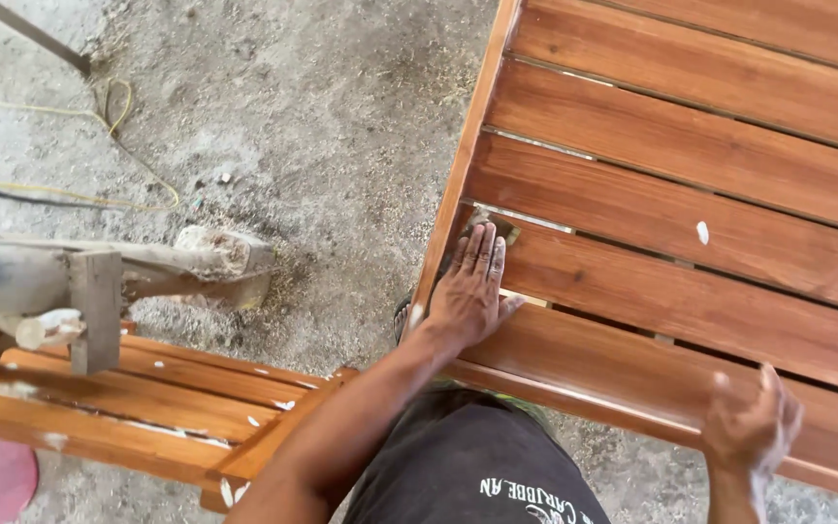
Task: Sanding the surface of a wooden table using a piece of sandpaper.
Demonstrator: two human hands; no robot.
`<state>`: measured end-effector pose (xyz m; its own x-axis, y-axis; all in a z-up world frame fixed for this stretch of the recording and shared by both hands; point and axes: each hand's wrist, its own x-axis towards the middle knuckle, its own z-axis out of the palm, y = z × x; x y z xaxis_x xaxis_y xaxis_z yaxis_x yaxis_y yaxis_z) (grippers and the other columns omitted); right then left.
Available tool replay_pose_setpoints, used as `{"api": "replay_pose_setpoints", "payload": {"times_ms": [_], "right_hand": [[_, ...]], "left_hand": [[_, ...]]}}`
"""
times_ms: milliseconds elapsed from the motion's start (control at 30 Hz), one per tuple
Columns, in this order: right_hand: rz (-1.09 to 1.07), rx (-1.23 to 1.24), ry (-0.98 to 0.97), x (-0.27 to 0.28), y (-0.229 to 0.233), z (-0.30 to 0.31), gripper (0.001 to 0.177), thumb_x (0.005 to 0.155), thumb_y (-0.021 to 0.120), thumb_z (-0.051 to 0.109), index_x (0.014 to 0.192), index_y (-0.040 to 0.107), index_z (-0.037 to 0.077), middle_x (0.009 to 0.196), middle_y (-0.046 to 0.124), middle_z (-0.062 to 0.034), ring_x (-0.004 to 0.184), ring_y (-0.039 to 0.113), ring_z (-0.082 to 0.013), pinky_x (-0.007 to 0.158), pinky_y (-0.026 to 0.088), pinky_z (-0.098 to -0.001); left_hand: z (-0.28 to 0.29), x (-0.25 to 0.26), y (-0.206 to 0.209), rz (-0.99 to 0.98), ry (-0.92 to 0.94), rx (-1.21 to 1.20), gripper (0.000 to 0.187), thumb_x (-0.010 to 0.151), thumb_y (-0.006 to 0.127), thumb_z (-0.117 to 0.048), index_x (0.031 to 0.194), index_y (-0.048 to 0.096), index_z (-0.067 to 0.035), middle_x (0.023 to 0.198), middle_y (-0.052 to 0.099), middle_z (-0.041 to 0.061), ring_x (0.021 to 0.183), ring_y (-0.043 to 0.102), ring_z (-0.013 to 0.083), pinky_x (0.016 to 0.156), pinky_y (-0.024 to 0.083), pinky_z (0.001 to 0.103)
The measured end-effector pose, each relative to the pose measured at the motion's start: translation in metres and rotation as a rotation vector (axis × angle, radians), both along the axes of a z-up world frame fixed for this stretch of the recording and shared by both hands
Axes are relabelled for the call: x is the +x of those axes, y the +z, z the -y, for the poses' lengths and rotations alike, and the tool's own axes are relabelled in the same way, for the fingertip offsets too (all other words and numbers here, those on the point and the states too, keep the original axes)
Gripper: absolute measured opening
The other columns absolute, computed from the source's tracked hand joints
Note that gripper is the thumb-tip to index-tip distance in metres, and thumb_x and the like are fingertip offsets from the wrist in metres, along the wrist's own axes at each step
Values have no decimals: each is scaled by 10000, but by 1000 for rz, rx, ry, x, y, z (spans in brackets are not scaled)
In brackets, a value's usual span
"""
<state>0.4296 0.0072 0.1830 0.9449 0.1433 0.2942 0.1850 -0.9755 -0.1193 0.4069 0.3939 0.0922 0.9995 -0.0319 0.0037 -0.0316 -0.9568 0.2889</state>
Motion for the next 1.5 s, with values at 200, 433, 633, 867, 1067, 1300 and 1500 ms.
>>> {"api": "replay_pose_setpoints", "payload": {"times_ms": [200, 433, 633, 867, 1067, 1300, 1500], "right_hand": [[-26, -55, -114, -5, -15, 49, 580, 1064, 653, 286, 1471, 581, -120, 1335, 563, -363, 1231, 485, -478, 970, 416, -627], [97, -153, -28, 8, -37, 71, 479, 1094, 694, 330, 1355, 697, -71, 1255, 646, -275, 1167, 556, -387, 990, 437, -537], [96, -138, -3, 7, -33, 70, 448, 1078, 732, 290, 1340, 708, -73, 1274, 603, -281, 1174, 531, -398, 980, 431, -557], [61, -139, -66, 10, -36, 71, 460, 1050, 713, 322, 1336, 708, -39, 1271, 610, -268, 1183, 530, -404, 959, 438, -557], [61, -149, -51, 8, -34, 69, 483, 1078, 664, 377, 1350, 683, -22, 1270, 581, -249, 1152, 515, -386, 944, 430, -554], [57, -128, -66, 5, -17, 54, 484, 1045, 695, 323, 1338, 692, -63, 1290, 608, -288, 1181, 534, -414, 976, 436, -556], [85, -116, 30, 2, -19, 57, 490, 1046, 725, 272, 1345, 674, -113, 1285, 586, -287, 1187, 509, -424, 1049, 383, -544]], "left_hand": [[-1, 31, 1, -31, 151, -58, 939, 1001, 207, -640, 1550, 95, 113, 1645, -65, 322, 1534, -116, 414, 1240, -109, 489], [-9, 48, 7, -38, 167, 14, 938, 1026, 146, -645, 1561, -2, 111, 1644, -90, 317, 1526, -123, 427, 1255, -112, 464], [-6, 23, 20, -101, 180, -23, 908, 1021, 181, -632, 1576, 52, 75, 1665, -41, 280, 1543, -89, 382, 1253, -92, 448], [1, 31, 13, -59, 202, -44, 901, 1017, 97, -639, 1568, 20, 69, 1641, -156, 270, 1531, -175, 367, 1232, -166, 467], [-5, 35, 29, -205, 239, -48, 887, 1012, 122, -645, 1589, -70, 2, 1667, -159, 212, 1539, -167, 324, 1254, -142, 402], [1, 26, 15, -132, 225, -99, 915, 1010, 164, -638, 1575, -17, 59, 1662, -118, 257, 1546, -139, 352, 1254, -104, 426], [-8, 43, 32, -218, 237, -77, 874, 1018, 124, -621, 1584, -44, 24, 1661, -154, 220, 1537, -162, 337, 1250, -120, 423]]}}
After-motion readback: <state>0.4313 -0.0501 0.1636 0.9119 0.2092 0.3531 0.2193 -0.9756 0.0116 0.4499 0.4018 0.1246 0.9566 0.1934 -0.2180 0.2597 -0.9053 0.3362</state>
